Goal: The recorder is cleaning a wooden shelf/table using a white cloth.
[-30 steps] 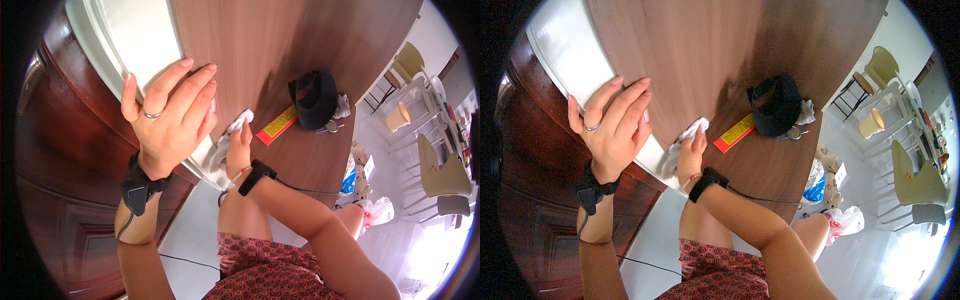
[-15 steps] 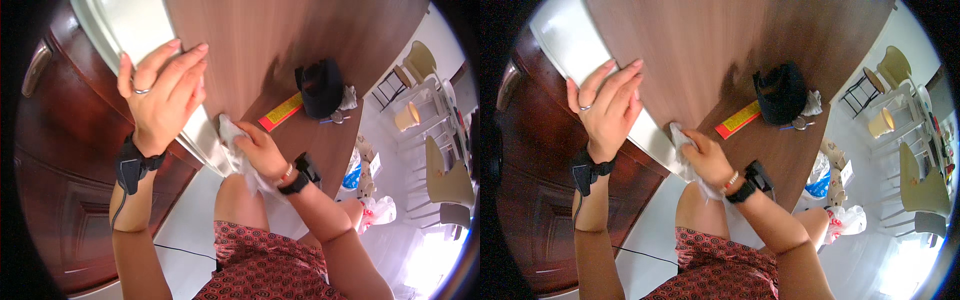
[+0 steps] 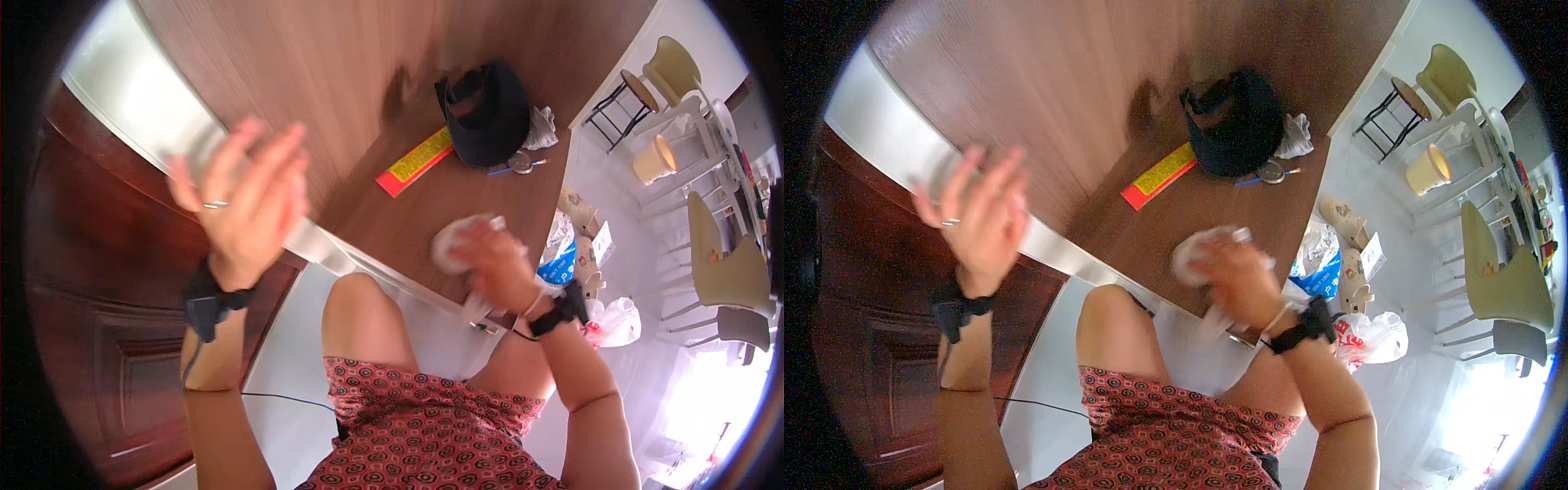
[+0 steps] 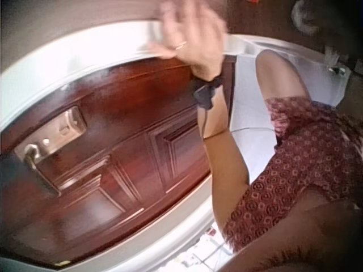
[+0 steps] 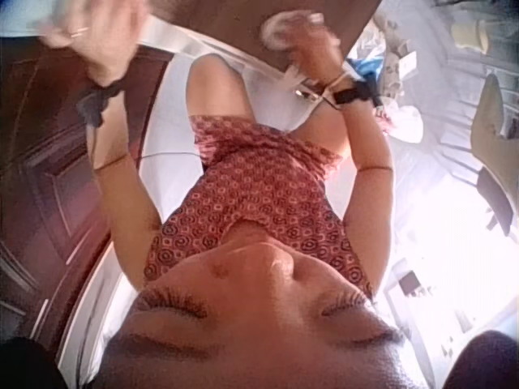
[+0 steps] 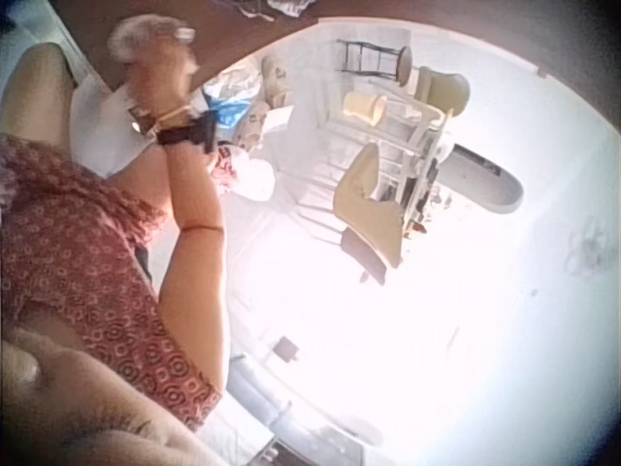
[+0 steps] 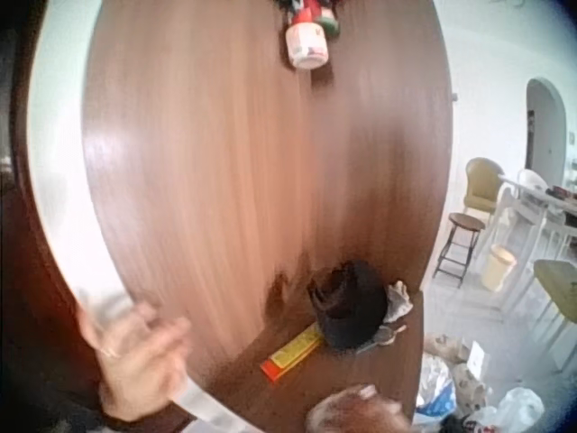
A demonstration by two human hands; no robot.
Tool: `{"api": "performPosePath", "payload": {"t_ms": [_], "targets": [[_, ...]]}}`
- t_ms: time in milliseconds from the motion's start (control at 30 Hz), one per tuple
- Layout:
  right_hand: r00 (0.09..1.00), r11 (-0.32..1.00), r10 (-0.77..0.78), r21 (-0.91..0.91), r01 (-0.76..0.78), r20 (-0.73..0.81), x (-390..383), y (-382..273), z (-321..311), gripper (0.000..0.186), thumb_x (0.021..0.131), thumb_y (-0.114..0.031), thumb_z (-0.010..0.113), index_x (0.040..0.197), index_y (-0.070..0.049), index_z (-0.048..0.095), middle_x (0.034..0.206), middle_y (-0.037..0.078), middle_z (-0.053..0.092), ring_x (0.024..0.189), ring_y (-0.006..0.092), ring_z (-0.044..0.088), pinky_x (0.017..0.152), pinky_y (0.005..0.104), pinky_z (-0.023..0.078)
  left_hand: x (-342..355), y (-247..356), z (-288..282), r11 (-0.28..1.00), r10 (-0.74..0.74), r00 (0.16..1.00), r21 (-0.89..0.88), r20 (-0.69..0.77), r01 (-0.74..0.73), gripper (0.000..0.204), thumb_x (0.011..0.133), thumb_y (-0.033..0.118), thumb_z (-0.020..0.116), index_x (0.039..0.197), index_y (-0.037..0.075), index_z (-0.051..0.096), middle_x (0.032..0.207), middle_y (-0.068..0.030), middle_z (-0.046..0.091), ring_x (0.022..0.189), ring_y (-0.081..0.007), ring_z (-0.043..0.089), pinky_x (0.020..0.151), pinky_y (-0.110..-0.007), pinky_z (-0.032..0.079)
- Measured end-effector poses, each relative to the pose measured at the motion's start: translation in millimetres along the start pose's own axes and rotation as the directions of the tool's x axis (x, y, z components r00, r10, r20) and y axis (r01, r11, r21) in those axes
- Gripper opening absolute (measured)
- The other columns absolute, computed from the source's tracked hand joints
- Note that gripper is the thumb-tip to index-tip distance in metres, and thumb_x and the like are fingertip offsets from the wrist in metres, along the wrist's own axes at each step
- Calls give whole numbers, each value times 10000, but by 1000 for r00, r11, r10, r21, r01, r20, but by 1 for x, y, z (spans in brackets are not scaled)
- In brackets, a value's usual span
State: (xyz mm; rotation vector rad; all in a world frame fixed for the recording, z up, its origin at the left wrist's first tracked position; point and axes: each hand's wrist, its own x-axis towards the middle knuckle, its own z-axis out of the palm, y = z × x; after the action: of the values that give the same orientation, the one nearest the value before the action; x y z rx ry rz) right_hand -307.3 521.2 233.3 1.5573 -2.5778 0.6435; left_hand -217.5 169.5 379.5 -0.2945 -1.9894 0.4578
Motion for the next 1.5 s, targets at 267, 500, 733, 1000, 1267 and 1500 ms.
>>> {"api": "performPosePath", "payload": {"t_ms": [267, 500, 733, 1000, 1267, 1500], "targets": [[824, 757, 439, -346, -554, -357, -32, 44, -5, 478, 820, -31, 623, 1293, -95, 604, 1397, 197, 501, 1312, 429, 459, 1087, 494, 456, -42, 99, 94, 883, 78, 896, -447, 438, 142, 219, 821, 193, 752, 996, 69, 705, 1115, -27, 665, 1052, -242, 600, 891, -419, 486], [986, 969, 166, -188, -163, 1, -24, -37, -3, 519, 818, -139, 653, 1332, -198, 614, 1468, 111, 495, 1397, 376, 418, 1109, 540, 400, -42, 114, 121, 913, -52, 841, -316, 539, 259, 177, 818, 242, 736, 851, 71, 708, 810, -62, 695, 895, -241, 642, 776, -410, 478], [1000, 994, 22, -105, -20, 17, 31, -11, 9, 586, 789, -204, 697, 1366, -240, 596, 1492, 85, 453, 1423, 382, 374, 1106, 602, 371, -44, 122, 142, 929, -81, 837, -264, 542, 261, 165, 813, 174, 687, 703, 55, 657, 659, -136, 678, 605, -295, 693, 574, -405, 547], [984, 984, 7, -176, -39, -175, 111, 7, 46, 511, 807, -249, 653, 1318, -236, 631, 1452, 104, 484, 1366, 406, 425, 1068, 616, 397, -33, 107, 135, 915, -238, 725, -101, 646, 390, 68, 814, 77, 622, 759, 62, 658, 696, -150, 702, 690, -296, 742, 570, -389, 584], [975, 983, 76, -150, -108, -208, 139, 11, 54, 489, 817, -273, 643, 1305, -254, 638, 1464, 77, 499, 1387, 384, 420, 1086, 627, 355, -37, 91, 131, 878, -344, 659, -19, 669, 478, 93, 905, 103, 581, 842, 39, 605, 696, -176, 689, 647, -347, 712, 563, -438, 564], [978, 980, 116, -140, -141, -175, 136, 11, 53, 487, 827, -286, 631, 1313, -254, 632, 1482, 77, 491, 1407, 374, 401, 1094, 628, 343, -26, 99, 131, 836, -395, 604, -1, 692, 548, 139, 927, 98, 542, 1021, -3, 529, 717, -187, 698, 684, -358, 726, 581, -447, 578]]}}
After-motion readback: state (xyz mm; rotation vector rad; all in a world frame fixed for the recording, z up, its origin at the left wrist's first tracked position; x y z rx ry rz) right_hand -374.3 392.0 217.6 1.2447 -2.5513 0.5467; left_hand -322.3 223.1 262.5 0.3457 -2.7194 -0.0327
